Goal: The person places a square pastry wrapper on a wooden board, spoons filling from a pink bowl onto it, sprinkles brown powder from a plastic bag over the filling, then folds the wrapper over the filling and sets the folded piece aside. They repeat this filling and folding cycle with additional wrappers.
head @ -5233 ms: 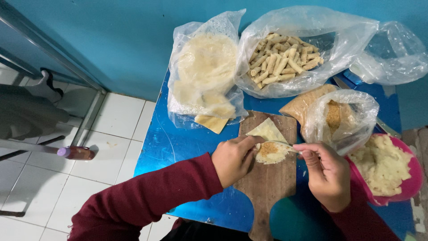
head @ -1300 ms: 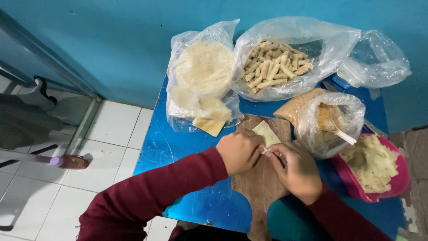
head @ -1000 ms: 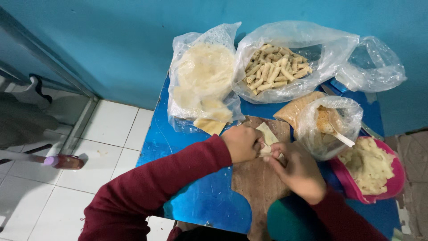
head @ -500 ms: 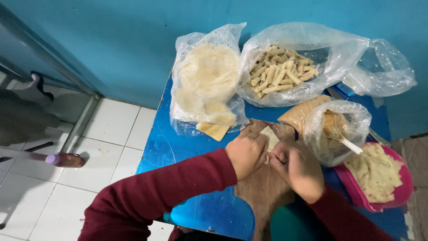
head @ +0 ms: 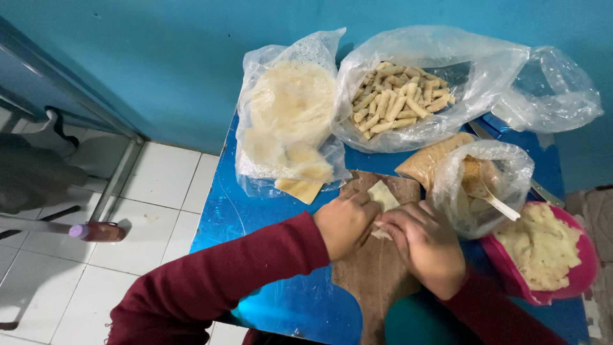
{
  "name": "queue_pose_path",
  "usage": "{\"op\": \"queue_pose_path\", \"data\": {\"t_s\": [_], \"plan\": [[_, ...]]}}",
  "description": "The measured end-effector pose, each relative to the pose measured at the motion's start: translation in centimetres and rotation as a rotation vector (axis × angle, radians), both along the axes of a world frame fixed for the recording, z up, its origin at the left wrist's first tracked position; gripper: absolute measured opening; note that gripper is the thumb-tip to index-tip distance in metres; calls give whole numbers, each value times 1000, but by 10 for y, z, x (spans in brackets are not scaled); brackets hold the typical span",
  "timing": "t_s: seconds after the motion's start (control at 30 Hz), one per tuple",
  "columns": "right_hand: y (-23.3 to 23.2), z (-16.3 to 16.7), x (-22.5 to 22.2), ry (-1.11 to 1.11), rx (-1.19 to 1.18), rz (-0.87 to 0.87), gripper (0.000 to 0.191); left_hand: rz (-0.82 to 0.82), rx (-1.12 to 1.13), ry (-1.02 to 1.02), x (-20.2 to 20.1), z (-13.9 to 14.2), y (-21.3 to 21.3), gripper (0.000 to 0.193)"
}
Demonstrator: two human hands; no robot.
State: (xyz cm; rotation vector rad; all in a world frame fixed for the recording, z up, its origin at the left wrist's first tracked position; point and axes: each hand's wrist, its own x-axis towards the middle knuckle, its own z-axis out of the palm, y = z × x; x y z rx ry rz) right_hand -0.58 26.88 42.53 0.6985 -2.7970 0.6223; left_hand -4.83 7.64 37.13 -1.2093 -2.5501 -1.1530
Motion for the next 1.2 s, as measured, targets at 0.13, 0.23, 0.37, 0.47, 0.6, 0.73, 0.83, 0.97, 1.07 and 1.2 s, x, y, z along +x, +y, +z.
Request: {"op": "queue_pose_path", "data": {"t_s": [0.13,0.23,0.37,0.47,0.6,0.73,0.83,0.97,1.07,1.2], "plan": [[6,-9,-9,-95,-63,-46,11,28,105,-133,-6,-1,-1,15],[12,-15,-21,-252,-146,-101,11,37,122,-111,-11,-2,-1,8],[12,-16,-18,-160,-145,-67,11,32,74,-56,-11,-2,-1,13],[8,-13,-12,-17,-49,-33,14,7,61,-1,-8,0,-2,19],[3,-4,-7,-46,-23,-25,16,-8,-4,-7,-9,3,-4,17],[-3,-5,-6,59,2,-71,10,20,38,6,-9,1,-3,13],[-4,-8,-8,85,-5,-84,16,46,66,36,-10,-1,-2,12],[-3,-11,-11,114,-69,-45,10,64,40,49,-12,0,-3,12],[-4,-10,-11,96,-60,-27,10,55,84,-29,-11,1,-5,16],[-5,-10,-11,87,-39,-32,13,37,101,28,-11,-1,-7,22]]}}
